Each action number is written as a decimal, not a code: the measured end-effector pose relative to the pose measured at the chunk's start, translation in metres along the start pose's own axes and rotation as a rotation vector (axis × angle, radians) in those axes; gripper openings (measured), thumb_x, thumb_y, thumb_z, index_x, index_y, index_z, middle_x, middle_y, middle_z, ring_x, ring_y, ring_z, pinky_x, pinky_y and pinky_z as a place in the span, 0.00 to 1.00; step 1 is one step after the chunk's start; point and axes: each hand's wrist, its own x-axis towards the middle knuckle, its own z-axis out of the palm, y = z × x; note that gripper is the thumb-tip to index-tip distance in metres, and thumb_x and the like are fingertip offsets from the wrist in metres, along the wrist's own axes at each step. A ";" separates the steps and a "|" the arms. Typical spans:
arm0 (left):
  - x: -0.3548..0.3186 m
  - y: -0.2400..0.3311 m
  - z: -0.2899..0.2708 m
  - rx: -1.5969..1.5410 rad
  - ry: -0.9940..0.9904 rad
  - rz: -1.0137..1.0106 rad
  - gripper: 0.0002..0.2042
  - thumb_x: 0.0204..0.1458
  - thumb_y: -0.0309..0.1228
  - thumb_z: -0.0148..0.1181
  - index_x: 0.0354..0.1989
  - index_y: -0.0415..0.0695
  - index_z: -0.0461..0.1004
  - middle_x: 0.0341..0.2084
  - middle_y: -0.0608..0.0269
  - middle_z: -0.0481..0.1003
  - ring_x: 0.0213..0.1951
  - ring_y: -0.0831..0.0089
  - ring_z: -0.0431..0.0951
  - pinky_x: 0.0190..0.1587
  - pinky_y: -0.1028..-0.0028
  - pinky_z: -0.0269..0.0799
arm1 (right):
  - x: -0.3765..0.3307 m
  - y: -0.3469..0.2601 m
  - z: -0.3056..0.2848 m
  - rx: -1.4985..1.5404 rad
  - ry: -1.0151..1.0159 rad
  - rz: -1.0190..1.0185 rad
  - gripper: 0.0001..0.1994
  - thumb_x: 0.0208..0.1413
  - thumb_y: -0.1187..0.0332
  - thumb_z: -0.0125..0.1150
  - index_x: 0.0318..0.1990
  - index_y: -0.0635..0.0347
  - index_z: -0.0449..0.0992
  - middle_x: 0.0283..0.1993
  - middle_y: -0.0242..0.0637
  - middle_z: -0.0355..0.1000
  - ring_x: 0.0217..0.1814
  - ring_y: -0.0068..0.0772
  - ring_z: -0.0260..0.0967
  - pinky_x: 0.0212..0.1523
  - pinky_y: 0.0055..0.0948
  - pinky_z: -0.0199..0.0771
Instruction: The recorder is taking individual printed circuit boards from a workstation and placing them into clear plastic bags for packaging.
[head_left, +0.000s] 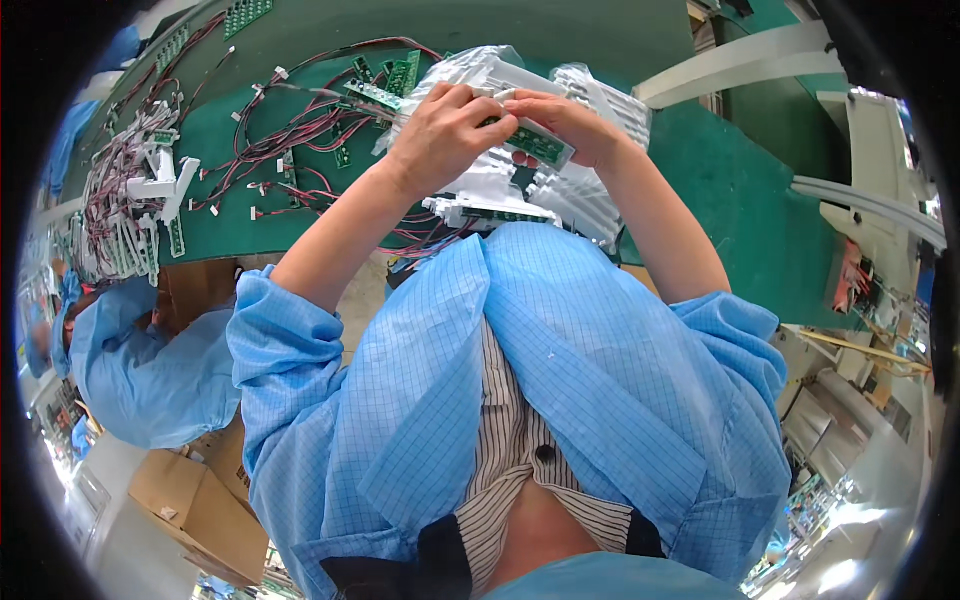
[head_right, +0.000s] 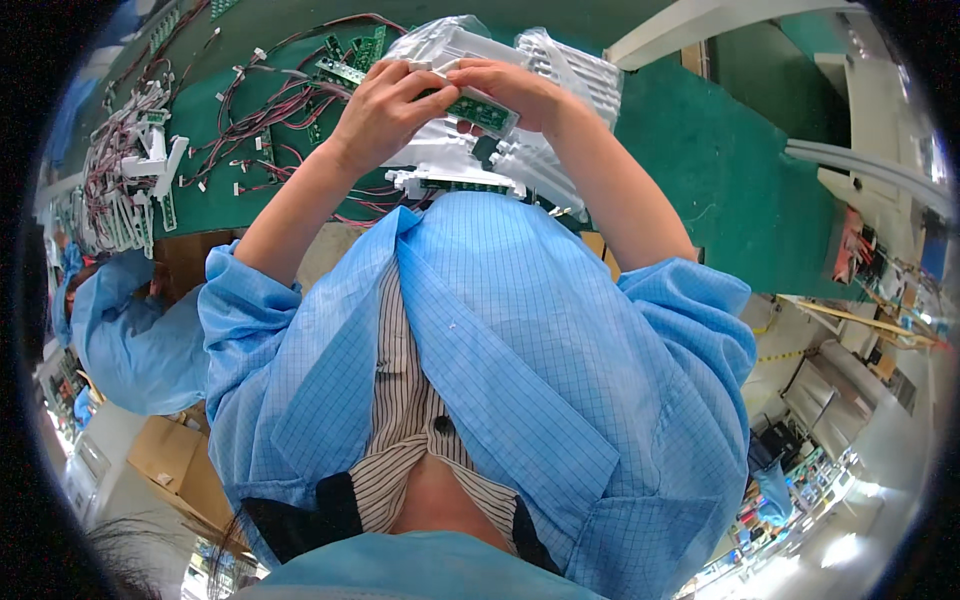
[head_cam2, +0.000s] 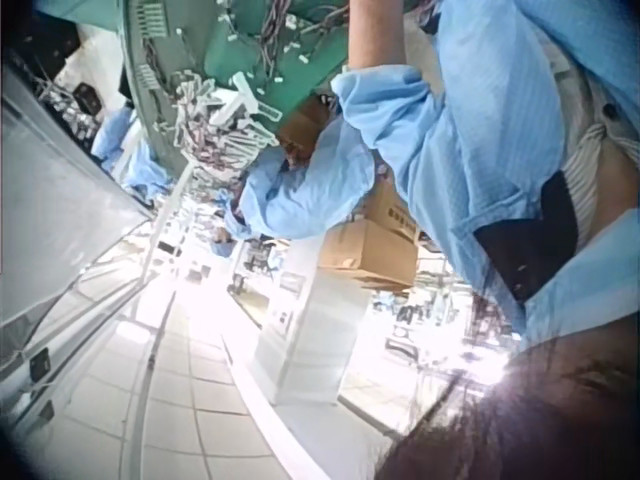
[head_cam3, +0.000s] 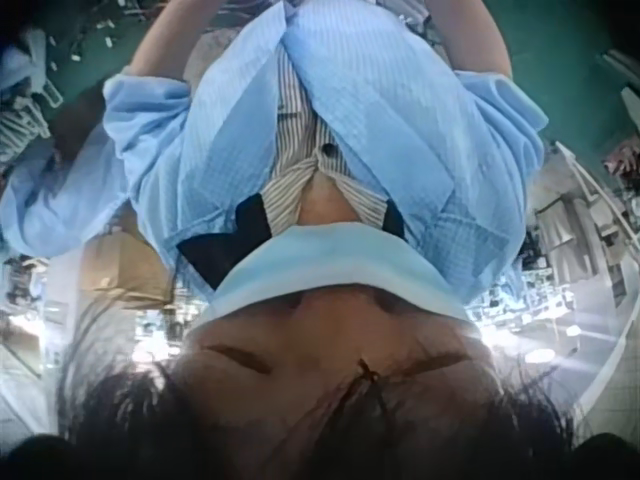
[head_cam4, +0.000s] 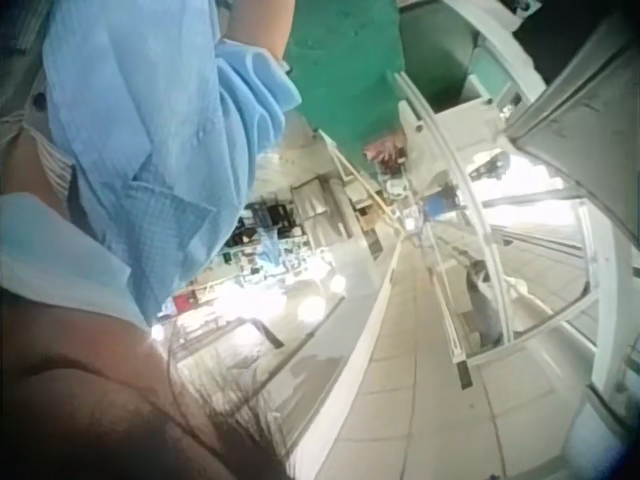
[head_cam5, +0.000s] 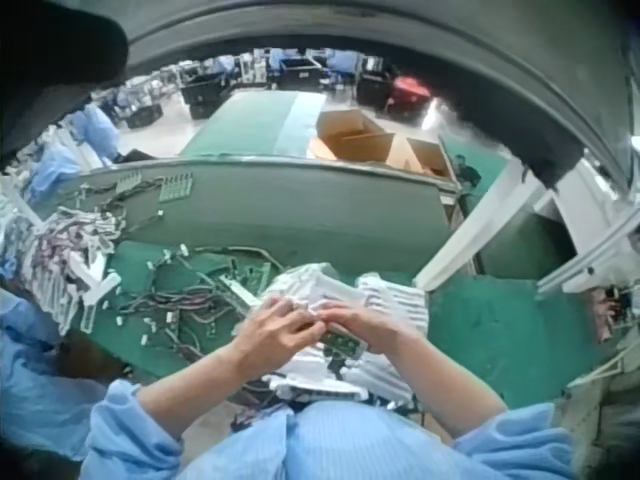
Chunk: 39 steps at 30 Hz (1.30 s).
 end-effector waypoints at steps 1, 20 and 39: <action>-0.004 0.002 0.002 -0.017 0.010 -0.007 0.13 0.38 0.28 0.56 0.36 0.50 0.71 0.31 0.70 0.71 0.36 0.71 0.70 0.41 0.71 0.64 | -0.002 0.002 0.002 0.007 0.001 0.001 0.11 0.56 0.61 0.48 0.39 0.56 0.69 0.32 0.29 0.66 0.31 0.17 0.66 0.27 0.19 0.70; -0.001 0.014 -0.011 -0.435 0.066 -0.090 0.10 0.38 0.26 0.60 0.32 0.46 0.73 0.33 0.65 0.70 0.37 0.65 0.69 0.42 0.68 0.68 | -0.007 0.012 0.009 0.020 -0.029 0.017 0.16 0.54 0.61 0.49 0.46 0.59 0.67 0.32 0.33 0.69 0.23 0.22 0.69 0.20 0.21 0.72; -0.007 0.008 -0.005 -0.557 0.032 -0.133 0.14 0.37 0.25 0.63 0.35 0.43 0.72 0.30 0.63 0.68 0.34 0.64 0.70 0.39 0.69 0.69 | -0.003 0.017 0.012 -0.013 -0.011 -0.011 0.11 0.51 0.61 0.49 0.38 0.57 0.68 0.30 0.35 0.68 0.25 0.28 0.72 0.22 0.22 0.75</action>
